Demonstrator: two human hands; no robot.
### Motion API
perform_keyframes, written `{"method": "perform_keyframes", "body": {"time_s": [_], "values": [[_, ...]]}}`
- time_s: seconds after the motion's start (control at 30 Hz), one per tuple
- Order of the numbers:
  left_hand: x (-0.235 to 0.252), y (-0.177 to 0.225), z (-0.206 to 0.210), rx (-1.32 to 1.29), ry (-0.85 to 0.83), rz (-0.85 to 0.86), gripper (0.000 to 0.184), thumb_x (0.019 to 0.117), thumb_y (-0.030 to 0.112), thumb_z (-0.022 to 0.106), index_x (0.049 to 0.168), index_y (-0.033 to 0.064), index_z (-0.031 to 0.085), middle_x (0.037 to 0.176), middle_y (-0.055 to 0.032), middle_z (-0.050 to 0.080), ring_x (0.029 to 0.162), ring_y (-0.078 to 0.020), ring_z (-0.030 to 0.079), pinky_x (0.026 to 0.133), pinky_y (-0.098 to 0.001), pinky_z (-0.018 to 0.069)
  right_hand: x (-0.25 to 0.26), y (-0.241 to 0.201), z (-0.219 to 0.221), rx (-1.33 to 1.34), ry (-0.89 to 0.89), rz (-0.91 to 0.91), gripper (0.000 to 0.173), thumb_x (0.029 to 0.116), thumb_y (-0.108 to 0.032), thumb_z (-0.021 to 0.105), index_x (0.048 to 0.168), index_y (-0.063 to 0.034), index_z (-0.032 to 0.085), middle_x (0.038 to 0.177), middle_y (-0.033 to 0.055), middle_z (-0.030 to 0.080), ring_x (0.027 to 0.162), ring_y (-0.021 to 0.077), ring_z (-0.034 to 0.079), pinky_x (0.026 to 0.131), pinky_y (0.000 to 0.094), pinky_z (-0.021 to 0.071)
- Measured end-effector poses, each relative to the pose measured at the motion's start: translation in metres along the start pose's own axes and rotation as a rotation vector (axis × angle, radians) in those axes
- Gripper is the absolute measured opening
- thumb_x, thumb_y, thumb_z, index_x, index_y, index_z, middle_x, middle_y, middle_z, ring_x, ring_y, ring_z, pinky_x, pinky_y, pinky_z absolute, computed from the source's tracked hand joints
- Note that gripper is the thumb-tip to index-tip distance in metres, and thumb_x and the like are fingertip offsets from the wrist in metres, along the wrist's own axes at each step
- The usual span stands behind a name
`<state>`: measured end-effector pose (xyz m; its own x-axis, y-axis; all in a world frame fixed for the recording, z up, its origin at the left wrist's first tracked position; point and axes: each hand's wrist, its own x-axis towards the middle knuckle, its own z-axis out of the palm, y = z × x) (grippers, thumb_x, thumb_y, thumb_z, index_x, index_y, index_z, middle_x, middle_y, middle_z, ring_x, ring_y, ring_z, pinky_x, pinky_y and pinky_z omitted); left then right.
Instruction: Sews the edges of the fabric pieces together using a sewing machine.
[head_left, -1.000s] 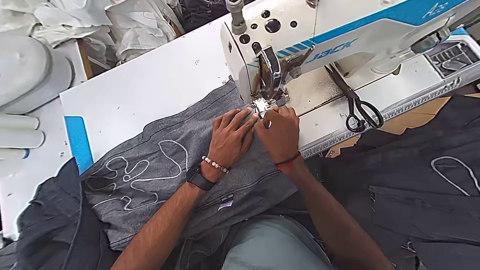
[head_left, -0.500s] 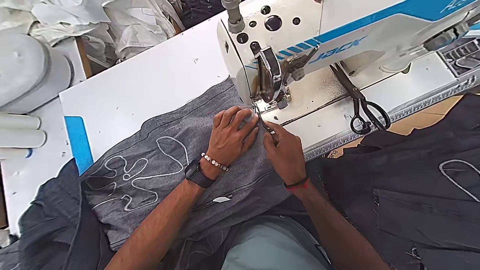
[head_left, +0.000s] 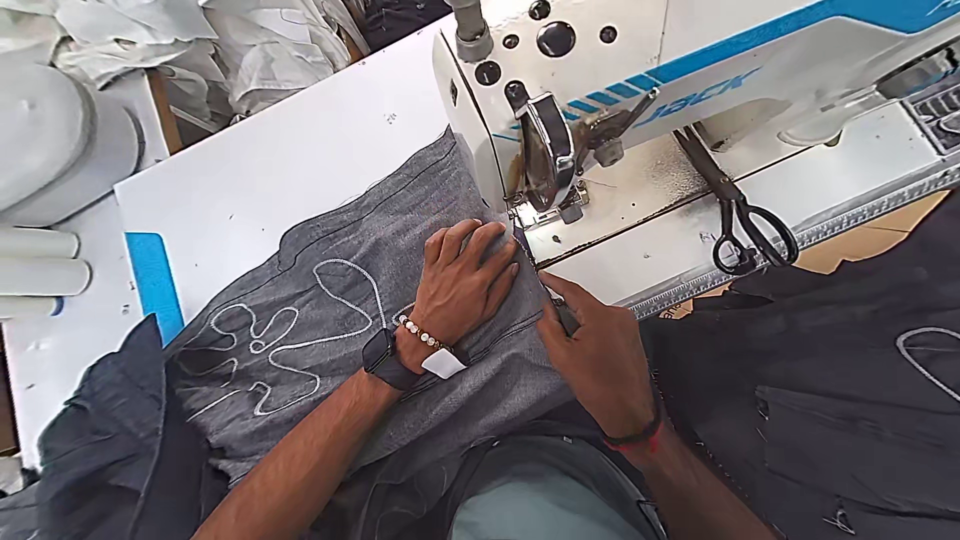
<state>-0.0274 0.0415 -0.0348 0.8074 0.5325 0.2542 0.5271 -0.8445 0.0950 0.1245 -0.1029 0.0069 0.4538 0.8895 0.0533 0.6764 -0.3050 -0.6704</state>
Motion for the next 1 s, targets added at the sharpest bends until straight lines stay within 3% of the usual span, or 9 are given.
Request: {"method": "perform_keyframes", "body": {"time_s": [0.23, 0.33, 0.4, 0.5, 0.6, 0.77, 0.87, 0.97, 1.0], "values": [[0.015, -0.024, -0.003, -0.011, 0.105, 0.212, 0.029, 0.1014, 0.040, 0.058, 0.114, 0.0236, 0.079, 0.125, -0.0052, 0.067, 0.121, -0.0286, 0.055, 0.105, -0.0474, 0.0351, 0.042, -0.019, -0.017, -0.107, -0.137, -0.101, 0.035, 0.0943, -0.024, 0.057, 0.122, -0.0158, 0.076, 0.063, 0.0010, 0.062, 0.053, 0.0195, 0.058, 0.047, 0.0413, 0.0454], [0.012, -0.013, -0.010, -0.088, 0.053, 0.185, 0.027, 0.1016, 0.030, 0.057, 0.115, 0.0185, 0.078, 0.124, -0.0074, 0.069, 0.125, -0.0296, 0.057, 0.107, -0.0468, 0.0424, 0.072, -0.011, -0.003, -0.186, -0.261, -0.069, 0.045, 0.0978, -0.027, 0.055, 0.141, -0.0169, 0.064, 0.075, 0.0094, 0.068, 0.065, 0.0296, 0.065, 0.054, 0.0495, 0.0504], [0.006, -0.005, -0.008, -0.255, 0.033, 0.067, 0.026, 0.1005, 0.025, 0.058, 0.113, 0.0145, 0.078, 0.128, -0.0065, 0.068, 0.134, -0.0272, 0.054, 0.112, -0.0438, 0.0434, 0.077, -0.001, 0.007, -0.251, -0.256, -0.033, 0.042, 0.0993, -0.035, 0.057, 0.137, -0.0181, 0.065, 0.077, 0.0113, 0.069, 0.068, 0.0328, 0.067, 0.054, 0.0517, 0.0507], [-0.004, -0.005, -0.002, -0.350, -0.041, -0.057, 0.034, 0.1030, 0.033, 0.053, 0.127, 0.0169, 0.070, 0.149, -0.0019, 0.057, 0.148, -0.0236, 0.040, 0.124, -0.0448, 0.0318, 0.057, 0.014, 0.000, -0.291, -0.153, -0.014, 0.040, 0.0955, -0.047, 0.061, 0.114, -0.0132, 0.072, 0.064, 0.0082, 0.064, 0.058, 0.0314, 0.065, 0.050, 0.0518, 0.0496], [-0.009, -0.002, 0.003, -0.225, -0.048, -0.021, 0.040, 0.1042, 0.041, 0.049, 0.139, 0.0296, 0.065, 0.158, 0.0005, 0.048, 0.153, -0.0293, 0.031, 0.126, -0.0565, 0.0199, 0.019, 0.045, -0.022, -0.209, -0.199, -0.120, 0.061, 0.0934, -0.048, 0.064, 0.143, -0.0134, 0.060, 0.066, 0.0006, 0.064, 0.054, 0.0215, 0.060, 0.049, 0.0463, 0.0504], [-0.010, 0.013, 0.007, -0.149, -0.021, -0.026, 0.037, 0.1048, 0.039, 0.049, 0.136, 0.0312, 0.068, 0.157, -0.0029, 0.050, 0.152, -0.0339, 0.033, 0.124, -0.0606, 0.0208, -0.059, 0.056, -0.021, -0.024, -0.373, -0.445, 0.022, 0.0890, -0.014, 0.060, 0.109, -0.0141, 0.069, 0.085, 0.0011, 0.065, 0.059, 0.0142, 0.062, 0.045, 0.0347, 0.0524], [-0.009, 0.011, 0.005, -0.172, 0.029, -0.028, 0.033, 0.1045, 0.034, 0.051, 0.127, 0.0235, 0.072, 0.148, -0.0026, 0.059, 0.148, -0.0317, 0.041, 0.123, -0.0581, 0.0276, -0.090, 0.058, 0.011, -0.281, -0.615, -0.541, 0.016, 0.0869, -0.003, 0.063, 0.097, -0.0122, 0.071, 0.090, 0.0093, 0.066, 0.064, 0.0231, 0.065, 0.050, 0.0373, 0.0547], [-0.004, 0.005, 0.000, -0.134, 0.037, -0.050, 0.033, 0.1048, 0.032, 0.049, 0.126, 0.0186, 0.071, 0.143, 0.0007, 0.063, 0.141, -0.0238, 0.050, 0.118, -0.0508, 0.0361, -0.075, 0.050, 0.021, -0.371, -1.327, -0.233, 0.031, 0.0961, -0.005, 0.059, 0.127, -0.0030, 0.064, 0.120, 0.0238, 0.067, 0.106, 0.0439, 0.068, 0.083, 0.0617, 0.0555], [0.000, 0.002, -0.002, -0.116, 0.033, -0.049, 0.034, 0.1050, 0.032, 0.049, 0.128, 0.0186, 0.070, 0.143, 0.0014, 0.063, 0.139, -0.0214, 0.052, 0.115, -0.0490, 0.0381, -0.065, 0.049, 0.020, -0.309, -1.389, -0.234, 0.028, 0.0971, -0.011, 0.059, 0.124, -0.0036, 0.065, 0.118, 0.0230, 0.068, 0.108, 0.0436, 0.067, 0.085, 0.0635, 0.0541]]}}
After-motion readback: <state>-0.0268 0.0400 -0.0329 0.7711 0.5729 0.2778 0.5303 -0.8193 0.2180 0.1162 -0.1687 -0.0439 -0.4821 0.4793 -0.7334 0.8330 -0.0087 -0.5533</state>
